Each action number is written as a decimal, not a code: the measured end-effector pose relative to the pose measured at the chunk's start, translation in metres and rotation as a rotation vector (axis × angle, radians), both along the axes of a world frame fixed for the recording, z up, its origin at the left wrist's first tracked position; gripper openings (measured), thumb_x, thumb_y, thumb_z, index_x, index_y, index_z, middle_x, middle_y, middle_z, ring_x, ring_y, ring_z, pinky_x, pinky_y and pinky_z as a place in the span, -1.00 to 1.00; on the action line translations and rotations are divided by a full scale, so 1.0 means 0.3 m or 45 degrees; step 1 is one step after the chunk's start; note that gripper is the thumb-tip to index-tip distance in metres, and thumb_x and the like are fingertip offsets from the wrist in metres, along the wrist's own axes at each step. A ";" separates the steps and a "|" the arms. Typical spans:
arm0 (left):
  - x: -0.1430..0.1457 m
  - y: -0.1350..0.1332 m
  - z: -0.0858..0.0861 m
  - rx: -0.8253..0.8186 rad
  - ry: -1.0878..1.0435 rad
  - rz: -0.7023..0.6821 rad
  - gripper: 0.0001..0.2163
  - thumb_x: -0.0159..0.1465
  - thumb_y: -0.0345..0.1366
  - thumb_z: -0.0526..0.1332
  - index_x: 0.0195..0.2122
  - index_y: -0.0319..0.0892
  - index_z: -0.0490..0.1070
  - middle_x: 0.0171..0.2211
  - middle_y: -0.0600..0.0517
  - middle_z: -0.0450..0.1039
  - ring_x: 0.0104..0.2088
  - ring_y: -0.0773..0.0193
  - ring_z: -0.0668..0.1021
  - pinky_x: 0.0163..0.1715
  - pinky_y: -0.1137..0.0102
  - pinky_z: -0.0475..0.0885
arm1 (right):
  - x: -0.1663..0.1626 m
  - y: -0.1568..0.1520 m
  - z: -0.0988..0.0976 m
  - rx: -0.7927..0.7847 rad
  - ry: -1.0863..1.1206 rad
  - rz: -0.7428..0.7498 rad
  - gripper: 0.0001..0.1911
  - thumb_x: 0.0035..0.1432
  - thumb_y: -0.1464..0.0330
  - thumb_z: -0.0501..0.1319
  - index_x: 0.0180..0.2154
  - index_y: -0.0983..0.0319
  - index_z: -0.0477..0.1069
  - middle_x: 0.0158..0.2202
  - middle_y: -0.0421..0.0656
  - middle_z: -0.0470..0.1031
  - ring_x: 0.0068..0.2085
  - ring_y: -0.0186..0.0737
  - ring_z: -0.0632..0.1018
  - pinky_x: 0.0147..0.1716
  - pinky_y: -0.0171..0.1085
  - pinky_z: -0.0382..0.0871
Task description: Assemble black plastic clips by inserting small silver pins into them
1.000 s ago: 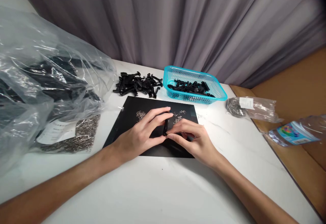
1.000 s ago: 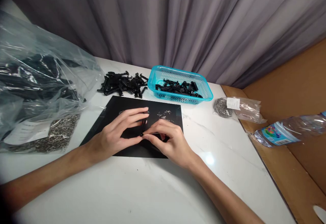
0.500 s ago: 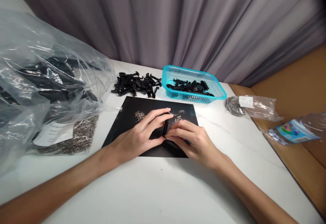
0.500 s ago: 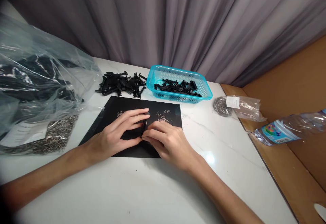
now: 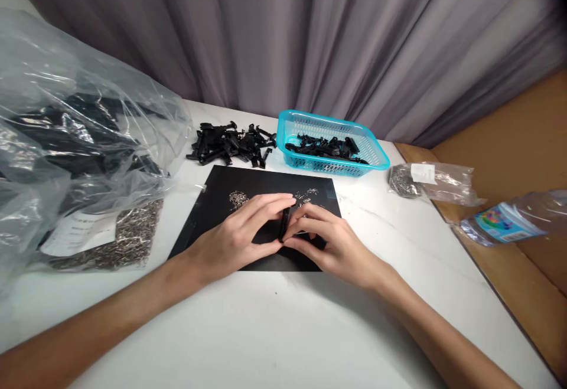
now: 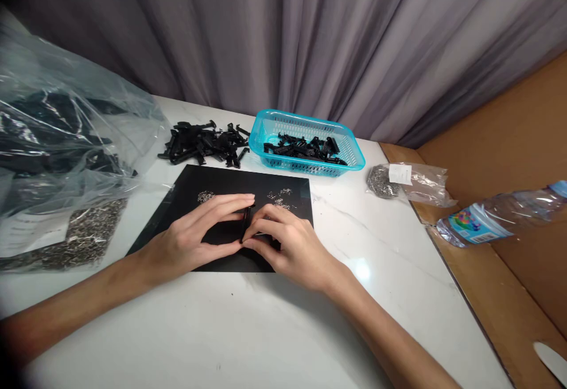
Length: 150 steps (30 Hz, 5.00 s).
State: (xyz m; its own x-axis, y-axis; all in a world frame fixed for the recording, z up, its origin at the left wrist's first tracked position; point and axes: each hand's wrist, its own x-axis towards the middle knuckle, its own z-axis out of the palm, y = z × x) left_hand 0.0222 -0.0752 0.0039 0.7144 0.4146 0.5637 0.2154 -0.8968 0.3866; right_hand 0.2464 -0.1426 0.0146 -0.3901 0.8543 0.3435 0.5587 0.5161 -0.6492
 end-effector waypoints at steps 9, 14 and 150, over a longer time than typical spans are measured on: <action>-0.017 0.042 -0.001 0.206 -0.055 0.011 -0.40 0.27 -0.37 0.37 0.32 -0.10 0.29 0.03 -0.10 0.54 -0.08 0.14 0.63 0.01 0.26 0.60 | -0.027 -0.007 -0.016 -0.291 0.221 -0.104 -0.93 0.36 0.29 0.30 -0.19 0.15 0.51 -0.30 -0.25 0.57 -0.41 -0.33 0.42 -0.40 -0.30 0.30; -0.027 0.056 -0.007 0.245 -0.021 -0.026 -0.39 0.25 -0.38 0.36 0.32 -0.13 0.28 0.02 -0.12 0.56 -0.03 0.07 0.61 0.02 0.19 0.58 | -0.041 -0.008 -0.030 -0.366 0.300 -0.102 -0.80 0.35 0.18 0.31 -0.25 0.16 0.52 -0.28 -0.21 0.60 -0.33 -0.27 0.52 -0.33 -0.28 0.36; -0.101 0.229 -0.058 0.002 -0.008 0.710 -0.95 0.33 -0.34 0.26 -0.21 -0.14 0.40 -0.20 -0.05 0.48 -0.11 0.04 0.57 0.02 0.10 0.49 | -0.302 0.433 -0.066 0.206 -0.541 -0.623 -0.75 0.35 0.56 0.10 0.01 0.27 0.39 -0.09 0.08 0.53 -0.06 0.03 0.56 -0.13 -0.15 0.48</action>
State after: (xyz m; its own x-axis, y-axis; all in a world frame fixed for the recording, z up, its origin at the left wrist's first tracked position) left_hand -0.0081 -0.0064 -0.0134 0.3833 0.7280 0.5684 0.6552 -0.6481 0.3882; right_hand 0.1559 -0.0125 -0.0053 -0.1006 0.9177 0.3844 0.9432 0.2108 -0.2566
